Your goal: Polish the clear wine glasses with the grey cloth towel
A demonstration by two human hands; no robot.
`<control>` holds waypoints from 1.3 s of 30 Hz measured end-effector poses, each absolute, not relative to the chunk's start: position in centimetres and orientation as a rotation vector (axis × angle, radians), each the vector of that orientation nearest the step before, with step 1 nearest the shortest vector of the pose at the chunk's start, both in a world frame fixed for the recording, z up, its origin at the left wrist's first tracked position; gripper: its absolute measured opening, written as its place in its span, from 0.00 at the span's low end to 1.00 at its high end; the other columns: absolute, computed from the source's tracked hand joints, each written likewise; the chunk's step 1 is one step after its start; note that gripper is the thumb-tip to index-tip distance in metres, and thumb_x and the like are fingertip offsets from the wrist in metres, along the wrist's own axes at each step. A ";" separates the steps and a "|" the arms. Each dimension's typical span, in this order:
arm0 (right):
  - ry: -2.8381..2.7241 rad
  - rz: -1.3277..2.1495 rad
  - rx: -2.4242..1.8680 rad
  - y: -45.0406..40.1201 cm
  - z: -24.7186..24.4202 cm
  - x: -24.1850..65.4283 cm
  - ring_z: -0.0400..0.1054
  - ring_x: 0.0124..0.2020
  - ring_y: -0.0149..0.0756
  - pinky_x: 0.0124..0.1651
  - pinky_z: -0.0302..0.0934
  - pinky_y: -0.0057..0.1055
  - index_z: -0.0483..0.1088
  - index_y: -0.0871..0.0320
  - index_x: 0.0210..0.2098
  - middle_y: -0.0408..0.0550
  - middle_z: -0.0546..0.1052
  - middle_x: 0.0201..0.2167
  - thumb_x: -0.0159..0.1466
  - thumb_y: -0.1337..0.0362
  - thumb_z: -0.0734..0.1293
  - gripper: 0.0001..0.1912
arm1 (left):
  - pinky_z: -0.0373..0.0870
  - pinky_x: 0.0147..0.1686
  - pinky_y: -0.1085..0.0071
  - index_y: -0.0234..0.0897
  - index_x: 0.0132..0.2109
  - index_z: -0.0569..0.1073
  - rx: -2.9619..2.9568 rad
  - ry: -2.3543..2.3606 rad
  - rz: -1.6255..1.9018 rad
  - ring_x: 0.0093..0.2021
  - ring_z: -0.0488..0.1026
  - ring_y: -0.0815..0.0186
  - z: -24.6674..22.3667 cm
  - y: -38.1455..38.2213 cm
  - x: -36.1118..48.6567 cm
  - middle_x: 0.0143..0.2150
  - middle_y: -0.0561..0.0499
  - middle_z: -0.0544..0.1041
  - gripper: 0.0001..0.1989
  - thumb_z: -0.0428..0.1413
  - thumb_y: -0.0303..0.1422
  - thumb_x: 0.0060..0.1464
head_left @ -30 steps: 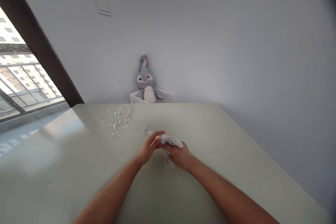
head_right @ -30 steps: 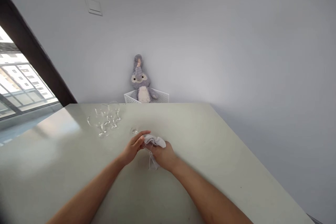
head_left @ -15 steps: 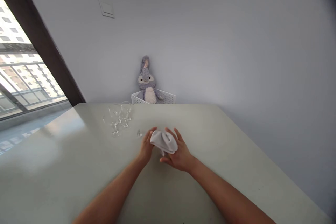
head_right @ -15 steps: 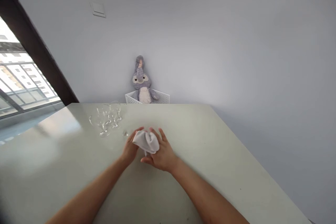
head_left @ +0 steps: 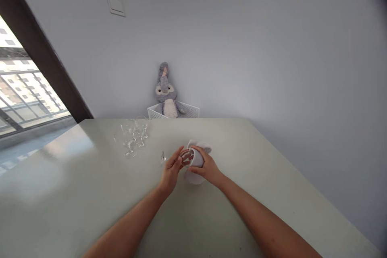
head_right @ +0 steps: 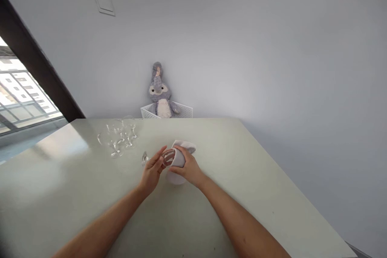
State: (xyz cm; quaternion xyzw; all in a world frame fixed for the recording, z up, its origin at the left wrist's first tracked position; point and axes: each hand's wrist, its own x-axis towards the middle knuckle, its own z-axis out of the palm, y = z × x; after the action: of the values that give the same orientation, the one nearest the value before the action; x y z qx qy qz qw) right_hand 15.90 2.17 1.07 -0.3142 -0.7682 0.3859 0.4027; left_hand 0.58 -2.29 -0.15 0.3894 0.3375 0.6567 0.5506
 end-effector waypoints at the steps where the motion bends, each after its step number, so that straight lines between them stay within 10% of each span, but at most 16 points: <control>1: -1.880 1.036 -0.790 2.0 0.9 15.7 0.63 0.48 0.42 0.50 0.57 0.39 0.56 0.52 0.54 0.48 0.67 0.49 0.48 0.56 0.71 0.36 | 0.64 0.48 0.61 0.42 0.52 0.66 0.871 0.770 1.555 0.52 0.66 0.58 -0.1 -2.4 0.7 0.53 0.45 0.69 0.21 0.54 0.37 0.51; 18: -1.765 0.945 -0.785 0.8 -0.6 14.6 0.58 0.53 0.45 0.54 0.53 0.39 0.51 0.55 0.58 0.53 0.64 0.53 0.48 0.54 0.71 0.43 | 0.69 0.40 0.65 0.37 0.46 0.70 0.490 0.645 1.214 0.44 0.71 0.59 0.7 -3.3 3.1 0.44 0.46 0.74 0.18 0.49 0.42 0.53; 30: -1.694 0.822 -1.023 1.6 -0.3 15.2 0.66 0.37 0.37 0.37 0.60 0.30 0.67 0.56 0.39 0.46 0.74 0.35 0.56 0.56 0.63 0.14 | 0.67 0.25 0.72 0.37 0.49 0.67 0.988 1.171 1.221 0.25 0.71 0.67 1.1 -3.1 1.2 0.28 0.50 0.74 0.24 0.52 0.46 0.48; 35: -1.900 0.811 -1.069 1.7 0.3 15.3 0.64 0.26 0.31 0.30 0.56 0.25 0.67 0.58 0.30 0.43 0.72 0.24 0.59 0.54 0.59 0.14 | 0.64 0.46 0.66 0.41 0.57 0.58 1.239 1.128 1.519 0.49 0.67 0.60 1.4 -2.7 0.4 0.50 0.43 0.70 0.38 0.62 0.39 0.38; 39: -2.279 0.757 -1.052 0.7 0.3 14.2 0.65 0.27 0.32 0.30 0.55 0.26 0.67 0.57 0.33 0.43 0.73 0.27 0.61 0.59 0.59 0.10 | 0.66 0.44 0.61 0.39 0.56 0.54 1.025 0.957 1.506 0.46 0.70 0.58 1.4 -2.7 0.7 0.48 0.40 0.70 0.37 0.61 0.39 0.40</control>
State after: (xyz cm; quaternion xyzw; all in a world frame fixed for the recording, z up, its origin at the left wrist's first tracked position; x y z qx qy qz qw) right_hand 14.24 0.71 0.35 -0.3878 -0.8400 0.2791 0.2568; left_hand 0.67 -2.74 1.39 0.4268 0.3985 0.6270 0.5157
